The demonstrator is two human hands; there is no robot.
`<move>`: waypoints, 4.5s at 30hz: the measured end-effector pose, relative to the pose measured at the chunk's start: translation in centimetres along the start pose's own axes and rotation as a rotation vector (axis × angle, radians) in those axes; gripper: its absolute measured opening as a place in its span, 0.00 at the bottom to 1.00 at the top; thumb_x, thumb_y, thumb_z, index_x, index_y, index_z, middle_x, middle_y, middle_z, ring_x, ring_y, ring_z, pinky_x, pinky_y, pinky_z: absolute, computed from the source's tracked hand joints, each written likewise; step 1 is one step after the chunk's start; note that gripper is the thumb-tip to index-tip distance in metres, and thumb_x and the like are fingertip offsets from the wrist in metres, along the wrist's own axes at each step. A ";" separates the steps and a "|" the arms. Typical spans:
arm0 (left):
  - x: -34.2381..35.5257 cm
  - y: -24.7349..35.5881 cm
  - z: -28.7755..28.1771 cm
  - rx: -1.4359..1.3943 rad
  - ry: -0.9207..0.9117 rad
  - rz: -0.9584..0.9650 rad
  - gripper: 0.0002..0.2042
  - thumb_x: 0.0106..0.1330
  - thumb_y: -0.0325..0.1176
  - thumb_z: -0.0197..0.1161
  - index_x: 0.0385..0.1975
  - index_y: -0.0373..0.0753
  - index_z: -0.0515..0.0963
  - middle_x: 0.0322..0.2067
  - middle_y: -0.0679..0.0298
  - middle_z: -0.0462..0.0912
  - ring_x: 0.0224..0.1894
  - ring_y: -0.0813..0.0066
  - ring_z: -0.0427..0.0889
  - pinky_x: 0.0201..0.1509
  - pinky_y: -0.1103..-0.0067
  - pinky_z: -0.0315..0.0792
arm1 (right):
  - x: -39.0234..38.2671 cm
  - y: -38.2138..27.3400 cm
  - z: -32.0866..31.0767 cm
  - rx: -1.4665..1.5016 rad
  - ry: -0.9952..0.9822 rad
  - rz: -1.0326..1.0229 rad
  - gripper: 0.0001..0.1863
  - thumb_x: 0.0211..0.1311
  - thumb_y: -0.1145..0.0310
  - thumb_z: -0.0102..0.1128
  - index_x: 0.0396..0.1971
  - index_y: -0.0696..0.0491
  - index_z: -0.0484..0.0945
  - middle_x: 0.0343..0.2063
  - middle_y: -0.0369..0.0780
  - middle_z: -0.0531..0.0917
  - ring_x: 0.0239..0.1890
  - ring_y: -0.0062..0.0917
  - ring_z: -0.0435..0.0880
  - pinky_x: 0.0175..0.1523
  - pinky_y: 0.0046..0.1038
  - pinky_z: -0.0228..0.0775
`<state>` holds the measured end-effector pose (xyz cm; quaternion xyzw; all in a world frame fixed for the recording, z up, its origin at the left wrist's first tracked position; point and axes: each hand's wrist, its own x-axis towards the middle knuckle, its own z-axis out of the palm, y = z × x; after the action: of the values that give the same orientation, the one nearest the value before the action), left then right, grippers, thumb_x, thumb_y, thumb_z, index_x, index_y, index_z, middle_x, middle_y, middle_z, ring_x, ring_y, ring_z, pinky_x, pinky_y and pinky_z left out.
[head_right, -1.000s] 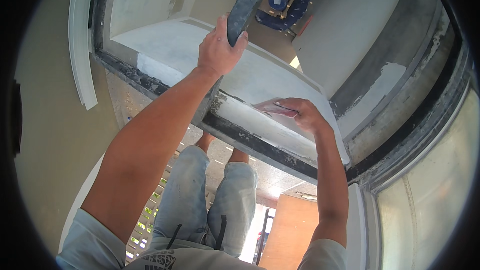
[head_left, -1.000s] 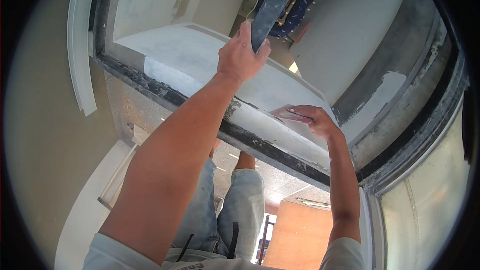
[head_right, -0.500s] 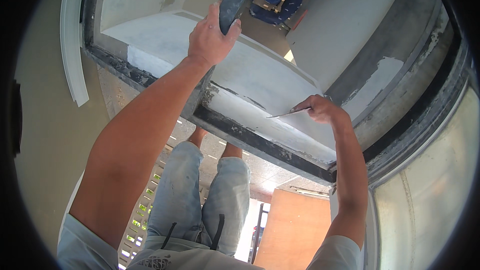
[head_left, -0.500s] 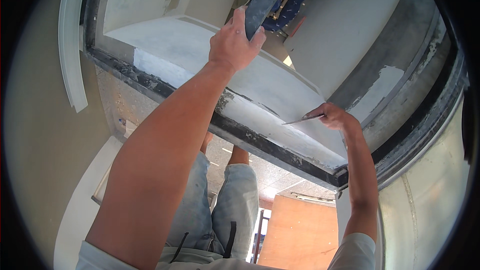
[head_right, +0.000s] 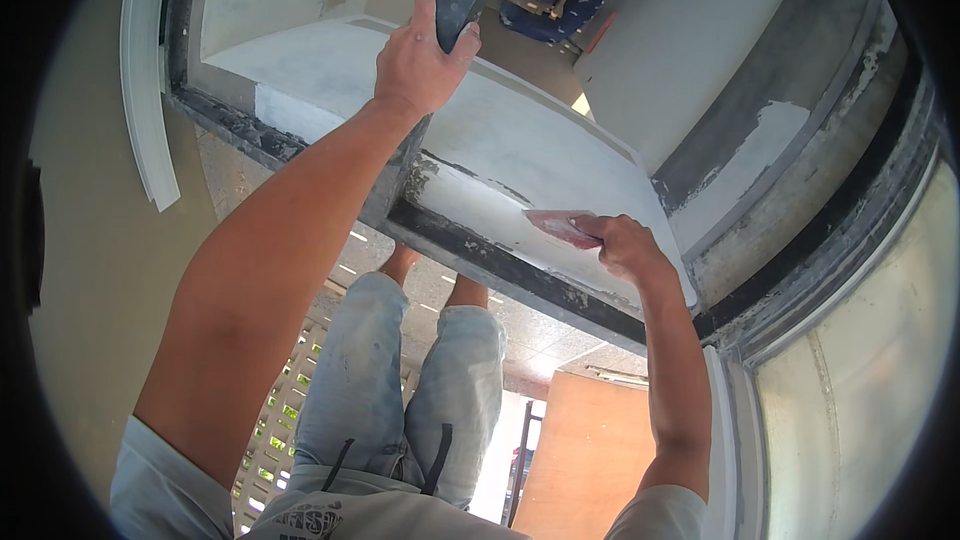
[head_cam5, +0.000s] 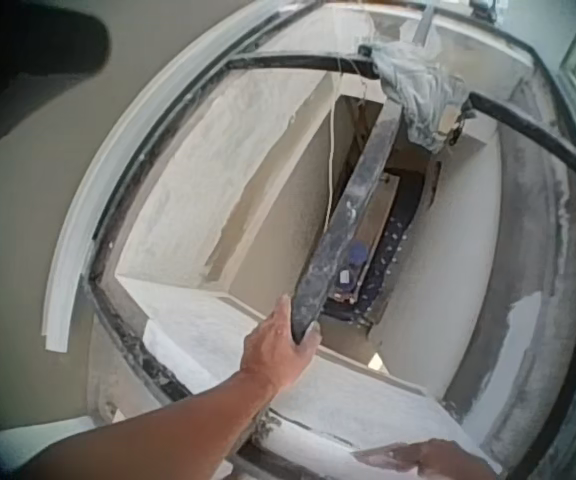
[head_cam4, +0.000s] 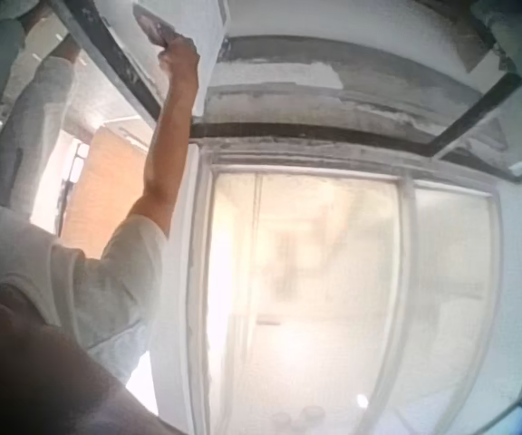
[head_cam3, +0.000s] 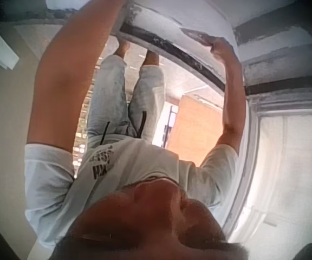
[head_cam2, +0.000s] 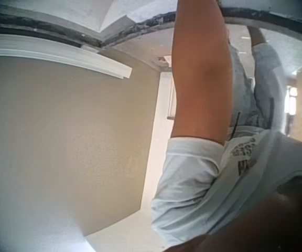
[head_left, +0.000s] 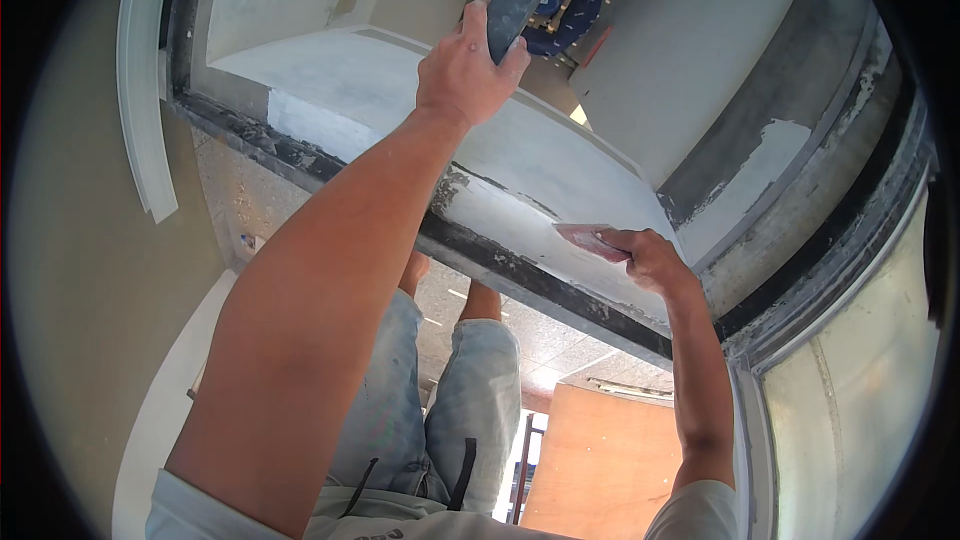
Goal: The person applies white putty to the interior and exterior edges of a large window frame using two different metal putty knives, periodically scooping more material from a bucket on the floor.
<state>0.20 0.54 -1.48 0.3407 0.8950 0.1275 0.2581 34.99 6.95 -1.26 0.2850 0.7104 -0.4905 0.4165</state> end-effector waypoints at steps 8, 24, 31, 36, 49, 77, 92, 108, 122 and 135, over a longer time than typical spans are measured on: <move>0.2 0.6 0.2 -0.032 0.004 0.028 0.32 0.67 0.51 0.62 0.65 0.39 0.64 0.42 0.47 0.87 0.45 0.43 0.86 0.51 0.56 0.78 | 3.2 0.3 -1.5 0.286 0.123 -0.104 0.36 0.52 0.89 0.48 0.60 0.44 0.82 0.50 0.47 0.87 0.49 0.44 0.87 0.57 0.38 0.76; 0.0 -0.1 0.1 -0.032 0.002 0.019 0.33 0.67 0.52 0.63 0.65 0.38 0.64 0.42 0.47 0.87 0.45 0.43 0.86 0.51 0.57 0.79 | 3.1 2.7 -4.5 -0.034 -0.350 0.066 0.34 0.54 0.85 0.48 0.59 0.41 0.84 0.51 0.49 0.86 0.53 0.43 0.84 0.58 0.40 0.75; 0.0 0.0 0.2 -0.036 -0.003 0.009 0.32 0.67 0.51 0.63 0.65 0.39 0.65 0.43 0.47 0.87 0.46 0.43 0.86 0.52 0.57 0.78 | 3.6 -7.5 -4.5 -0.104 -0.084 0.142 0.28 0.58 0.74 0.49 0.59 0.44 0.84 0.48 0.49 0.87 0.53 0.44 0.85 0.60 0.41 0.76; 0.2 0.1 0.1 -0.032 -0.014 -0.001 0.33 0.67 0.51 0.63 0.66 0.39 0.65 0.44 0.47 0.87 0.47 0.44 0.86 0.53 0.57 0.78 | 3.9 -10.2 -3.3 -0.181 -0.122 0.054 0.28 0.60 0.74 0.48 0.59 0.42 0.83 0.46 0.47 0.88 0.53 0.42 0.85 0.60 0.42 0.78; 0.1 0.8 -0.9 -0.044 -0.105 -0.025 0.33 0.67 0.49 0.63 0.66 0.38 0.62 0.54 0.49 0.83 0.50 0.45 0.86 0.53 0.56 0.80 | 2.1 -5.8 -4.4 -0.038 0.088 0.066 0.27 0.60 0.76 0.51 0.58 0.42 0.84 0.41 0.51 0.87 0.43 0.48 0.85 0.53 0.45 0.77; -0.1 0.1 -0.2 -0.059 -0.013 0.009 0.33 0.67 0.51 0.63 0.65 0.38 0.65 0.43 0.46 0.86 0.46 0.43 0.86 0.53 0.57 0.78 | 7.0 -7.7 4.3 1.060 0.377 -0.013 0.45 0.79 0.35 0.34 0.68 0.67 0.62 0.57 0.56 0.81 0.48 0.41 0.90 0.58 0.35 0.75; 0.1 0.4 -0.6 -0.050 -0.090 -0.026 0.34 0.67 0.50 0.63 0.66 0.37 0.63 0.58 0.48 0.81 0.53 0.43 0.85 0.56 0.57 0.79 | 7.3 -6.1 3.2 1.444 0.525 -0.096 0.36 0.83 0.42 0.32 0.55 0.63 0.74 0.44 0.50 0.85 0.36 0.30 0.87 0.41 0.31 0.80; 0.1 0.6 -0.8 -0.062 -0.099 -0.022 0.35 0.66 0.50 0.63 0.68 0.37 0.62 0.57 0.49 0.82 0.54 0.44 0.84 0.56 0.57 0.78 | 11.6 -17.5 -6.1 2.211 0.700 -0.592 0.36 0.81 0.38 0.23 0.74 0.49 0.56 0.70 0.47 0.67 0.73 0.47 0.65 0.79 0.53 0.49; -0.1 0.5 -0.6 -0.057 -0.060 -0.030 0.34 0.62 0.42 0.68 0.67 0.41 0.63 0.47 0.47 0.85 0.50 0.45 0.85 0.55 0.57 0.77 | 7.0 -17.1 -3.8 1.486 0.883 -0.406 0.42 0.79 0.36 0.33 0.69 0.63 0.62 0.57 0.54 0.80 0.53 0.46 0.87 0.58 0.38 0.79; 0.0 0.5 -0.7 -0.034 -0.088 -0.043 0.36 0.63 0.44 0.67 0.68 0.39 0.62 0.48 0.47 0.85 0.50 0.46 0.85 0.56 0.58 0.77 | 7.6 -4.7 1.2 0.378 0.494 -0.228 0.20 0.62 0.78 0.55 0.53 0.53 0.85 0.41 0.50 0.89 0.42 0.42 0.87 0.53 0.37 0.77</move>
<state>0.10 0.90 -0.66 0.3224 0.8875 0.1220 0.3057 27.85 4.09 -5.91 0.3861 0.7136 -0.5734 0.1137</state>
